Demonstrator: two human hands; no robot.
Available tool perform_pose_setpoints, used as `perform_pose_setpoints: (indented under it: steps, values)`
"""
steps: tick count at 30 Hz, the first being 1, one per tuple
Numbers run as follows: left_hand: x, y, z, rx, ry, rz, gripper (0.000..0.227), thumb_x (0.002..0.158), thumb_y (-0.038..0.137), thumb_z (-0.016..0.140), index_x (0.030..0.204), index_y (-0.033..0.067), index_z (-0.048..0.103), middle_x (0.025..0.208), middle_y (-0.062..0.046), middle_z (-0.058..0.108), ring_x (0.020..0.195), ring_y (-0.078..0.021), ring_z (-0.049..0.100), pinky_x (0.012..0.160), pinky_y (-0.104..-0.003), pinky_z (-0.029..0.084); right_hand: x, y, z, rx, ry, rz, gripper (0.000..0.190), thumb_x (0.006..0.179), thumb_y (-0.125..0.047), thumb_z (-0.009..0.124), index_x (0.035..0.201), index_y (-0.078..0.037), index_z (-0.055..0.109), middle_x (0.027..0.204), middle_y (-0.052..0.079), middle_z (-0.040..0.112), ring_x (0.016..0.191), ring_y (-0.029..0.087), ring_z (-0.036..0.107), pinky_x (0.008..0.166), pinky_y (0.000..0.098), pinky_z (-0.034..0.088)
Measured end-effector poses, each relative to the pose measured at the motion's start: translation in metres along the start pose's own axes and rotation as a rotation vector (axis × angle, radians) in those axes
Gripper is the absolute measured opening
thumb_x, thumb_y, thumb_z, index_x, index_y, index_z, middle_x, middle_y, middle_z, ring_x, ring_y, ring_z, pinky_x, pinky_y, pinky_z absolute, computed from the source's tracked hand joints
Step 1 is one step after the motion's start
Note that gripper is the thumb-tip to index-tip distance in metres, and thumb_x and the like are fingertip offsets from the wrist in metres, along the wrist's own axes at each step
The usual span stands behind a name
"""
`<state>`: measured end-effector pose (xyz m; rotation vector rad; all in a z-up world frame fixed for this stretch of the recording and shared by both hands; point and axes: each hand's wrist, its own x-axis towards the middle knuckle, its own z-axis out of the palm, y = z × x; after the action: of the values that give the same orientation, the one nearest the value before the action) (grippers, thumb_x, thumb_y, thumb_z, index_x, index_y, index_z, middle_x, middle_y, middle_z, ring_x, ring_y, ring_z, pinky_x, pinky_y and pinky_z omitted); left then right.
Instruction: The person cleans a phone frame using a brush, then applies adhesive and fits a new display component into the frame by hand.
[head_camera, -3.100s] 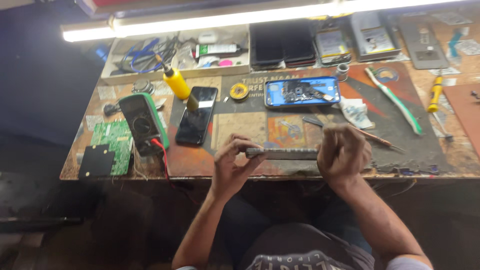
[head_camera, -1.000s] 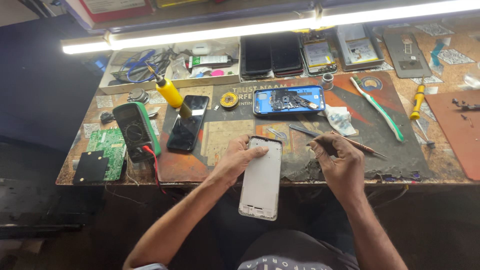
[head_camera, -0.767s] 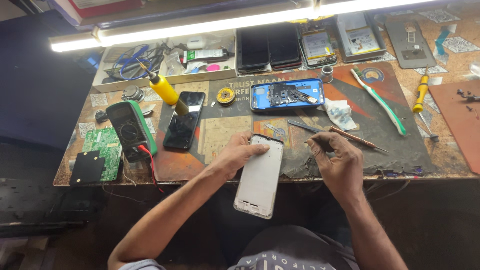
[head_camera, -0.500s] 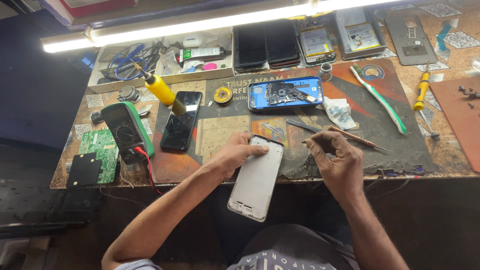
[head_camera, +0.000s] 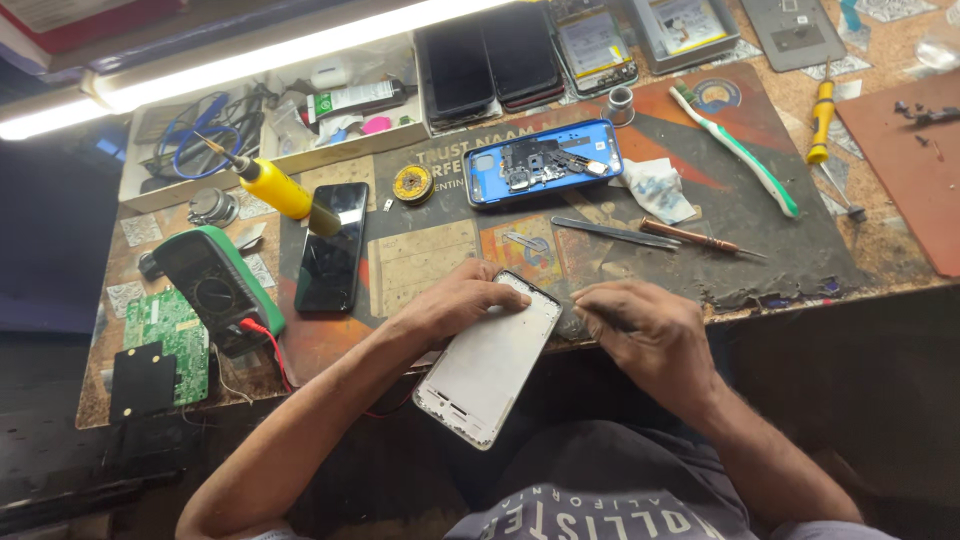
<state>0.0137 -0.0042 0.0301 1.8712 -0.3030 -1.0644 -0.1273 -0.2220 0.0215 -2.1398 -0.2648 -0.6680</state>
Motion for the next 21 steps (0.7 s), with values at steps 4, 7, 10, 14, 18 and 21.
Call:
perform_pose_setpoints:
  steps: [4,7,10,14,18,21]
  values:
    - [-0.001,-0.002,-0.001,0.010,-0.004,-0.013,0.024,0.087,0.023,0.070,0.095,0.0003,0.075,0.074,-0.006,0.074,0.055,-0.0097,0.064,0.049,-0.025,0.050,-0.006,-0.002,0.008,-0.157,0.040,-0.242,0.018,0.084,-0.006,0.080,0.101,-0.006,0.074,0.106,0.009,0.077,0.096,0.025,0.076,0.082,0.0352,0.060]
    - [-0.001,-0.005,-0.001,-0.056,-0.027,-0.004,0.023,0.088,0.021,0.070,0.096,-0.0003,0.074,0.076,-0.006,0.074,0.056,-0.0097,0.064,0.050,-0.025,0.050,-0.006,0.004,0.017,-0.170,0.071,-0.356,0.020,0.086,-0.004,0.080,0.104,-0.005,0.073,0.107,0.010,0.076,0.099,0.025,0.076,0.086,0.0371,0.062]
    - [-0.002,-0.007,-0.001,-0.123,-0.041,0.035,0.022,0.088,0.018,0.071,0.097,-0.0015,0.074,0.077,-0.007,0.075,0.058,-0.0095,0.066,0.051,-0.025,0.052,-0.006,0.007,0.022,-0.202,0.070,-0.380,0.022,0.085,-0.005,0.081,0.105,-0.005,0.074,0.107,0.010,0.077,0.099,0.025,0.076,0.087,0.0374,0.062]
    - [-0.002,-0.010,-0.002,-0.136,-0.033,0.047,0.022,0.088,0.018,0.070,0.098,-0.0018,0.075,0.078,-0.008,0.076,0.058,-0.0099,0.067,0.052,-0.025,0.053,-0.005,0.006,0.023,-0.249,0.031,-0.391,0.021,0.084,-0.004,0.080,0.104,-0.004,0.074,0.106,0.011,0.077,0.098,0.026,0.077,0.084,0.0368,0.062]
    - [0.002,-0.012,-0.004,-0.115,-0.051,0.082,0.024,0.088,0.018,0.071,0.098,-0.0035,0.075,0.078,-0.010,0.075,0.059,-0.0104,0.066,0.052,-0.026,0.052,0.001,0.001,0.026,-0.240,0.019,-0.377,0.019,0.085,-0.003,0.080,0.103,-0.003,0.073,0.106,0.011,0.077,0.098,0.025,0.077,0.084,0.0363,0.062]
    - [0.002,-0.015,-0.004,-0.113,-0.036,0.064,0.025,0.087,0.019,0.071,0.098,-0.0029,0.075,0.080,-0.010,0.077,0.061,-0.0103,0.069,0.056,-0.026,0.056,0.004,-0.001,0.029,-0.216,-0.009,-0.354,0.019,0.086,-0.003,0.079,0.104,-0.002,0.073,0.107,0.011,0.077,0.096,0.024,0.077,0.082,0.0354,0.063]
